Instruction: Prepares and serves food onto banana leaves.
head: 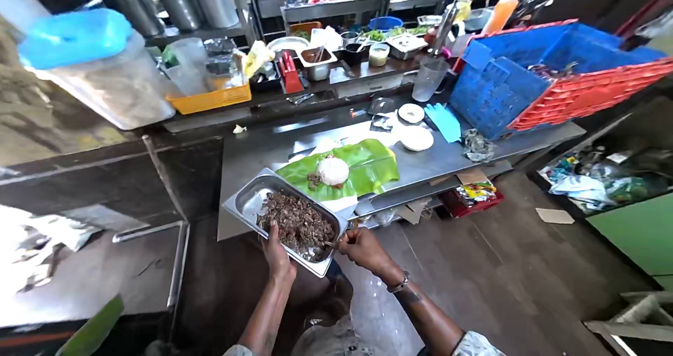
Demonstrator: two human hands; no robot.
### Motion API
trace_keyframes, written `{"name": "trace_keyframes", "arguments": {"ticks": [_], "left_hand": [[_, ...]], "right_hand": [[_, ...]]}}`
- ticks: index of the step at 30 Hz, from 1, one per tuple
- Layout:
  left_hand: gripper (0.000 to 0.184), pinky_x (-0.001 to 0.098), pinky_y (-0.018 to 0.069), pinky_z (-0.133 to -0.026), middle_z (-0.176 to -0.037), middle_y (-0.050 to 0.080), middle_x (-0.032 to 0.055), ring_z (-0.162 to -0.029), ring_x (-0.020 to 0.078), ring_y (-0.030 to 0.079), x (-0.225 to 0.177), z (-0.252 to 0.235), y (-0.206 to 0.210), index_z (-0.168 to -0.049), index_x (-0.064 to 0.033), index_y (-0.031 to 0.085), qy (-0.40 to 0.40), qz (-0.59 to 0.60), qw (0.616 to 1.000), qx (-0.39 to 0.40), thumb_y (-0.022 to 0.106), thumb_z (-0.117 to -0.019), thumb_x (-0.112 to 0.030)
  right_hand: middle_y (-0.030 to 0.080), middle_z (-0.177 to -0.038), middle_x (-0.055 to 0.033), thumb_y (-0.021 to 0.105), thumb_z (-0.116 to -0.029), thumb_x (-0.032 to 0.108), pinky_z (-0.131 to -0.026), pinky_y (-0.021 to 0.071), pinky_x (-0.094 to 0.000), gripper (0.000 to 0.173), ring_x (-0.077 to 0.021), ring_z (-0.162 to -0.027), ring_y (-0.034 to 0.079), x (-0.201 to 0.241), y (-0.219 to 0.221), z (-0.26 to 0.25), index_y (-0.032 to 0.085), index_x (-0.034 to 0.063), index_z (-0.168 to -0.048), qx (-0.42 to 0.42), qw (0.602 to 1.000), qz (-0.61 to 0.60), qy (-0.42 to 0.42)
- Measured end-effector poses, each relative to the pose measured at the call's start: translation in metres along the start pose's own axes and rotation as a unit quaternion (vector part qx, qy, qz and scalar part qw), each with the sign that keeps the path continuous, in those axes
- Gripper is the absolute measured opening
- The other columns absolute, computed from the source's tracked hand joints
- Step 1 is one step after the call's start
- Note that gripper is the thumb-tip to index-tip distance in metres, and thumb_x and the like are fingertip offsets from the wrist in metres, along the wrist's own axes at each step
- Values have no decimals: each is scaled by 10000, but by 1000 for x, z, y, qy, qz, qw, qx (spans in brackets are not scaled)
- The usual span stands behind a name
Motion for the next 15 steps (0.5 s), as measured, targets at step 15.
{"name": "trace_keyframes", "arguments": {"ticks": [15], "left_hand": [[519, 477, 573, -983, -1373, 629, 115, -1207, 222, 650, 29, -101, 95, -1508, -127, 453, -44, -17, 999, -22, 500, -1073, -405]], "right_hand": [[701, -819, -30, 755, -902, 277, -709, 591, -455, 148, -186, -743, 678, -25, -179, -214, 743, 129, -911, -245, 953, 176, -4]]}}
Point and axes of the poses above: each hand's wrist, its own z-axis away from the middle knuckle, its own y-axis out of the palm, x = y × z, the point moved 6 cm from there along -z, towards the middle knuckle
